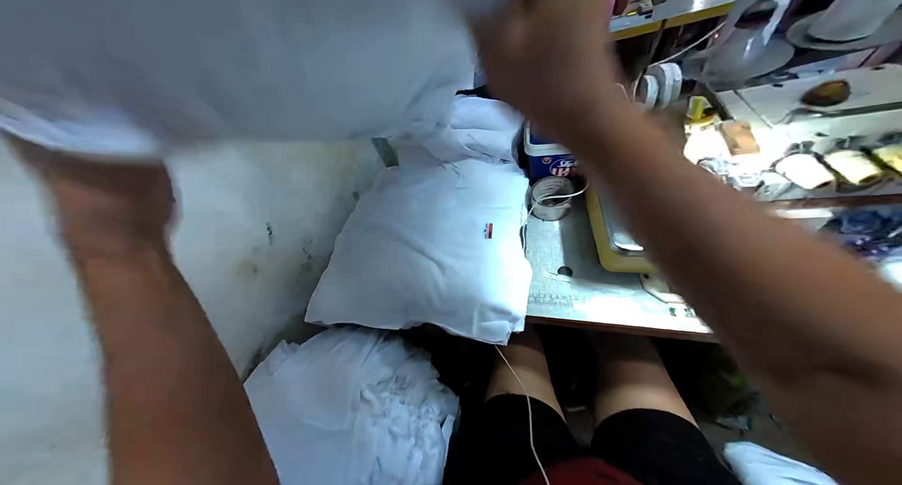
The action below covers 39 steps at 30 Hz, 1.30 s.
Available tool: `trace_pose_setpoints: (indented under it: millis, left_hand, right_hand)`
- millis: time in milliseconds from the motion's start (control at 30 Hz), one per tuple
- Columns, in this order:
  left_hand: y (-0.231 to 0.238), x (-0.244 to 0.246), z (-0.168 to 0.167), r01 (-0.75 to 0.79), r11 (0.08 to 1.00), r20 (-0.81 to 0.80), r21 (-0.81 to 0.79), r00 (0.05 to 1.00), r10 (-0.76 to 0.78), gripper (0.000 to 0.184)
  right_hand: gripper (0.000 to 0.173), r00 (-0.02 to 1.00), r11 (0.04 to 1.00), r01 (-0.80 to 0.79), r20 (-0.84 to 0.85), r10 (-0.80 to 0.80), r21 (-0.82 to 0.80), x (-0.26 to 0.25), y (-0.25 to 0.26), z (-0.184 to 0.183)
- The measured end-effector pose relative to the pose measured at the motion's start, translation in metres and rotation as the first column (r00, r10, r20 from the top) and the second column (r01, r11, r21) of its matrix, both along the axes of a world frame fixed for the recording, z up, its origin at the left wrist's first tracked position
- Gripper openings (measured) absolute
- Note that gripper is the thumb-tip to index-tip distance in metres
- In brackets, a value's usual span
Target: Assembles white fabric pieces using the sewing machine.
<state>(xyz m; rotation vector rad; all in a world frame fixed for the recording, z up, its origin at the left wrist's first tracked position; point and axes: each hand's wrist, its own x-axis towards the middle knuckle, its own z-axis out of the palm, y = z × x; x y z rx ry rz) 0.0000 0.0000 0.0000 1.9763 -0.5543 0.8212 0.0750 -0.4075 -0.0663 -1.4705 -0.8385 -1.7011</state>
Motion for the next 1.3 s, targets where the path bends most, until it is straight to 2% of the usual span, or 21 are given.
trace_pose_setpoints:
  millis: [33, 67, 100, 167, 200, 267, 333, 400, 467, 500, 567, 700, 800, 900, 1000, 1067, 1133, 1233, 1300]
  left_hand:
    - [-0.010, -0.019, -0.046, -0.039, 0.993, -0.063, 0.115, 0.997, 0.046, 0.040]
    - [-0.018, -0.030, -0.089, -0.031, 0.963, -0.123, 0.267, 0.990, 0.066, 0.038]
    - [-0.018, -0.033, -0.133, 0.061, 0.938, -0.227, 0.341, 0.974, 0.019, 0.038]
    - [-0.013, -0.032, -0.205, 0.237, 0.819, -0.465, 0.523, 0.884, 0.042, 0.030]
    - [-0.012, -0.036, -0.227, 0.275, 0.770, -0.512, 0.576, 0.856, 0.077, 0.027]
    - [-0.022, -0.050, -0.237, 0.176, 0.726, -0.447, 0.665, 0.872, 0.198, 0.031]
    - [-0.047, -0.073, -0.230, 0.098, 0.731, -0.380, 0.676, 0.896, 0.231, 0.039]
    - [-0.077, -0.096, -0.232, 0.198, 0.765, -0.374, 0.613, 0.925, 0.060, 0.044]
    - [-0.108, -0.113, -0.246, 0.335, 0.727, -0.340, 0.599, 0.929, -0.147, 0.059]
    - [-0.121, -0.118, -0.252, 0.378, 0.690, -0.334, 0.618, 0.920, -0.205, 0.067]
    - [-0.135, -0.121, -0.269, 0.380, 0.646, -0.293, 0.662, 0.925, -0.243, 0.071]
    - [-0.134, -0.116, -0.290, 0.312, 0.688, -0.181, 0.655, 0.949, -0.258, 0.059]
    - [-0.138, -0.114, -0.294, 0.246, 0.783, -0.133, 0.571, 0.969, -0.208, 0.040]
    - [-0.147, -0.115, -0.278, 0.189, 0.867, -0.252, 0.462, 0.965, -0.076, 0.033]
    - [-0.152, -0.105, -0.262, 0.079, 0.953, -0.418, 0.292, 0.907, 0.052, 0.033]
    - [-0.151, -0.092, -0.261, 0.029, 0.988, -0.503, 0.149, 0.863, 0.050, 0.032]
    - [-0.151, -0.085, -0.261, 0.030, 0.997, -0.535, 0.076, 0.845, 0.015, 0.031]
    - [-0.150, -0.085, -0.259, 0.134, 0.972, -0.500, 0.192, 0.866, -0.021, 0.032]
    - [-0.145, -0.080, -0.246, 0.182, 0.946, -0.517, 0.268, 0.856, -0.018, 0.032]
  right_hand:
    - [0.028, 0.961, 0.991, 0.008, -0.274, -0.045, -0.134, -0.080, 0.012, -0.044]
    - [0.030, 0.867, 0.976, -0.020, -0.489, -0.090, -0.215, -0.150, 0.027, -0.080]
    - [0.030, 0.798, 0.966, -0.058, -0.593, -0.106, -0.251, -0.192, 0.043, -0.124]
    - [0.021, 0.680, 0.939, -0.152, -0.722, -0.128, -0.308, -0.232, 0.064, -0.211]
    - [0.019, 0.653, 0.929, -0.165, -0.743, -0.148, -0.331, -0.245, 0.072, -0.242]
    - [0.018, 0.663, 0.915, -0.063, -0.702, -0.260, -0.399, -0.263, 0.081, -0.274]
    - [0.023, 0.647, 0.916, -0.017, -0.703, -0.295, -0.400, -0.276, 0.083, -0.282]
    - [0.025, 0.633, 0.925, -0.028, -0.723, -0.277, -0.379, -0.285, 0.080, -0.284]
    - [0.018, 0.638, 0.946, -0.014, -0.732, -0.240, -0.322, -0.288, 0.077, -0.287]
    - [0.013, 0.639, 0.961, 0.002, -0.738, -0.215, -0.278, -0.289, 0.076, -0.289]
    - [0.013, 0.631, 0.984, 0.021, -0.761, -0.151, -0.178, -0.291, 0.076, -0.291]
    - [0.018, 0.566, 0.999, 0.004, -0.824, -0.035, -0.039, -0.295, 0.068, -0.290]
    - [0.019, 0.546, 1.000, 0.010, -0.838, -0.008, -0.003, -0.296, 0.068, -0.289]
    - [0.020, 0.532, 1.000, 0.003, -0.847, 0.007, 0.011, -0.300, 0.071, -0.289]
    - [0.020, 0.546, 1.000, 0.013, -0.838, -0.008, -0.002, -0.302, 0.069, -0.291]
    - [0.019, 0.601, 0.997, 0.060, -0.796, -0.072, -0.044, -0.299, 0.065, -0.287]
    - [0.018, 0.657, 0.989, 0.084, -0.740, -0.145, -0.120, -0.292, 0.061, -0.277]
    - [0.022, 0.677, 0.963, 0.097, -0.693, -0.248, -0.250, -0.275, 0.063, -0.262]
    - [0.029, 0.629, 0.941, 0.070, -0.717, -0.300, -0.332, -0.264, 0.068, -0.257]
